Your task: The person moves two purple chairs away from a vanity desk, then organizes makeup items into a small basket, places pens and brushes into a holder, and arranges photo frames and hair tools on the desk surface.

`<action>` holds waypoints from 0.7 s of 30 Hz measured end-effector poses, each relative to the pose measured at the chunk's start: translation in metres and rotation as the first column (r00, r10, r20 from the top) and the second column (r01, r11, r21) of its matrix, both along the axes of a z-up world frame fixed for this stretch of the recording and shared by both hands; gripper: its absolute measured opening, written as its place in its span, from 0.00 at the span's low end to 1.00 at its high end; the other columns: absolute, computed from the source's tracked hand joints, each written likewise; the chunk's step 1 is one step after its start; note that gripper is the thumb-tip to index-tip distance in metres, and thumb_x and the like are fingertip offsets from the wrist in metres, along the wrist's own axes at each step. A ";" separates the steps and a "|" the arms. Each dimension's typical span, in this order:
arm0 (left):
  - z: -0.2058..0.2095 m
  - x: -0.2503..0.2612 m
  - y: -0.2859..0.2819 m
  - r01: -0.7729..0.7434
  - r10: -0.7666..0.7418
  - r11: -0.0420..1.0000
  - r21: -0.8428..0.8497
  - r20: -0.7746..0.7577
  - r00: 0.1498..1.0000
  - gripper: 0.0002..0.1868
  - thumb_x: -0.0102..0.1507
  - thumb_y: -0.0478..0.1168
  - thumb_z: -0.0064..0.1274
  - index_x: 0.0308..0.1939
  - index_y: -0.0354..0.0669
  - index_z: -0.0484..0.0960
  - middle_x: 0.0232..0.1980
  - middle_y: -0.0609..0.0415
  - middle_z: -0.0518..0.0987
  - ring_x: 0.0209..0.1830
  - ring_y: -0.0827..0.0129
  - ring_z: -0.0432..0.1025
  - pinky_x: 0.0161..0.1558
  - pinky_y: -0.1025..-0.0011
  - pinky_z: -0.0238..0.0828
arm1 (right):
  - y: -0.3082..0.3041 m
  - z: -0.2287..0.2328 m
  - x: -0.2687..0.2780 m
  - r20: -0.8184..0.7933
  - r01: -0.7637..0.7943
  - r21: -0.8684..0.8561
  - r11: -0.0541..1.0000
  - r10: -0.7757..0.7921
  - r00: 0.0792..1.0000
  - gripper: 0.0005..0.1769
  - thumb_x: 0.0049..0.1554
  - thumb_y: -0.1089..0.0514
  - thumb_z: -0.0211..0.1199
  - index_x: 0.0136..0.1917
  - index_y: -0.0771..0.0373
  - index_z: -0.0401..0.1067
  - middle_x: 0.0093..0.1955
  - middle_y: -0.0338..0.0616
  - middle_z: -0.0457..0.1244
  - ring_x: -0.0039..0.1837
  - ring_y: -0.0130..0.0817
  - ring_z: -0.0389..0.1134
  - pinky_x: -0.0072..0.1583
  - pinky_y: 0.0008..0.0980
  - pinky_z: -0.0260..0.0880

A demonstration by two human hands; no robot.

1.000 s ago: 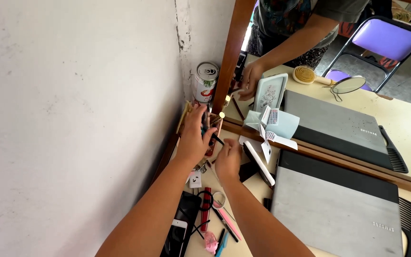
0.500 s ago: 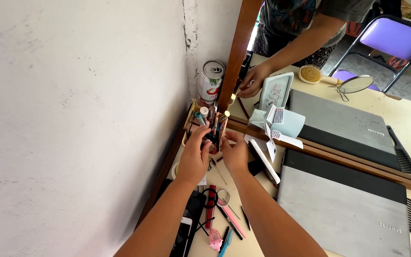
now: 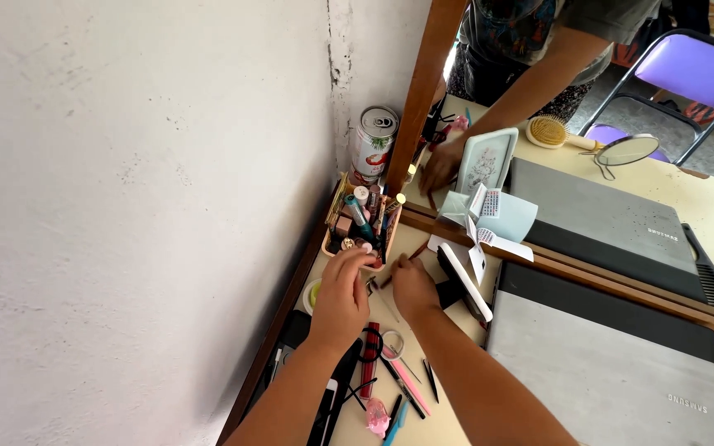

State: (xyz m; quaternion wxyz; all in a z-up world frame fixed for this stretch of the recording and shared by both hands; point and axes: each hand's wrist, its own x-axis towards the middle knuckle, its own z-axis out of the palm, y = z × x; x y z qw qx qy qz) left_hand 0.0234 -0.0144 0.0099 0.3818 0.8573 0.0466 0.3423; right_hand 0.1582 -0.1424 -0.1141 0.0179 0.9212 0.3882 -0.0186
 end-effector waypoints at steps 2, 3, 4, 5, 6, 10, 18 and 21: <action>-0.005 -0.005 0.002 -0.016 0.016 0.999 0.029 -0.026 1.000 0.16 0.68 0.27 0.40 0.53 0.47 0.77 0.56 0.57 0.75 0.61 0.58 0.73 0.65 0.58 0.69 | -0.003 -0.020 0.008 0.038 -0.084 0.083 0.993 0.081 0.996 0.07 0.61 0.63 0.59 0.53 0.62 0.75 0.53 0.44 0.64 0.52 0.31 0.67 0.49 0.21 0.74; -0.007 -0.006 0.002 -0.029 0.032 0.998 0.056 -0.045 0.998 0.16 0.67 0.27 0.42 0.52 0.50 0.78 0.53 0.60 0.76 0.57 0.62 0.75 0.61 0.61 0.72 | -0.006 -0.030 0.013 0.089 -0.169 0.160 0.973 0.157 0.984 0.03 0.60 0.63 0.60 0.46 0.62 0.75 0.44 0.42 0.63 0.45 0.29 0.67 0.43 0.20 0.74; -0.008 -0.010 0.001 -0.029 0.032 0.998 0.053 -0.046 0.998 0.16 0.67 0.27 0.42 0.52 0.50 0.78 0.53 0.60 0.76 0.57 0.62 0.75 0.61 0.61 0.72 | -0.010 -0.028 0.011 0.087 -0.169 0.157 0.973 0.157 0.984 0.03 0.60 0.63 0.60 0.46 0.62 0.75 0.44 0.42 0.63 0.45 0.29 0.67 0.43 0.20 0.74; -0.008 -0.012 0.002 -0.060 0.064 0.996 0.062 -0.054 0.997 0.16 0.66 0.28 0.43 0.50 0.52 0.79 0.50 0.63 0.76 0.52 0.64 0.76 0.57 0.64 0.74 | -0.012 -0.025 0.010 0.133 -0.177 0.159 0.971 0.156 0.979 0.03 0.59 0.61 0.61 0.47 0.61 0.71 0.43 0.41 0.61 0.44 0.29 0.66 0.42 0.20 0.72; -0.007 -0.014 0.002 -0.091 0.096 0.993 0.072 -0.062 0.993 0.15 0.65 0.28 0.45 0.48 0.54 0.80 0.46 0.65 0.77 0.48 0.67 0.78 0.52 0.67 0.76 | -0.014 -0.022 0.010 0.179 -0.185 0.162 0.969 0.156 0.972 0.05 0.57 0.59 0.61 0.47 0.59 0.68 0.42 0.41 0.58 0.43 0.29 0.64 0.41 0.21 0.70; -0.033 -0.022 0.003 -0.098 0.091 0.993 -0.063 -0.101 0.991 0.16 0.61 0.31 0.48 0.44 0.59 0.83 0.34 0.70 0.80 0.33 0.75 0.79 0.34 0.77 0.77 | -0.010 0.015 -0.004 0.370 -0.107 0.070 0.992 0.074 0.926 0.08 0.60 0.53 0.58 0.43 0.53 0.61 0.40 0.35 0.54 0.41 0.26 0.61 0.42 0.24 0.64; -0.103 -0.013 0.000 0.213 -0.171 0.977 -0.018 -0.665 0.727 0.15 0.63 0.35 0.45 0.48 0.55 0.82 0.36 0.52 0.82 0.37 0.53 0.81 0.41 0.58 0.81 | 0.014 0.173 -0.037 -0.395 0.405 0.890 0.208 -0.090 0.914 0.13 0.65 0.62 0.56 0.61 0.61 0.57 0.52 0.50 0.68 0.47 0.39 0.74 0.52 0.33 0.79; -0.094 -0.013 -0.023 0.324 -0.098 0.933 0.159 -0.752 0.651 0.17 0.59 0.26 0.49 0.50 0.43 0.82 0.40 0.47 0.78 0.40 0.50 0.80 0.40 0.58 0.82 | 0.029 0.215 -0.045 -0.592 0.525 0.703 0.479 -0.014 0.806 0.38 0.66 0.66 0.52 0.82 0.54 0.37 0.53 0.61 0.67 0.53 0.53 0.73 0.59 0.52 0.76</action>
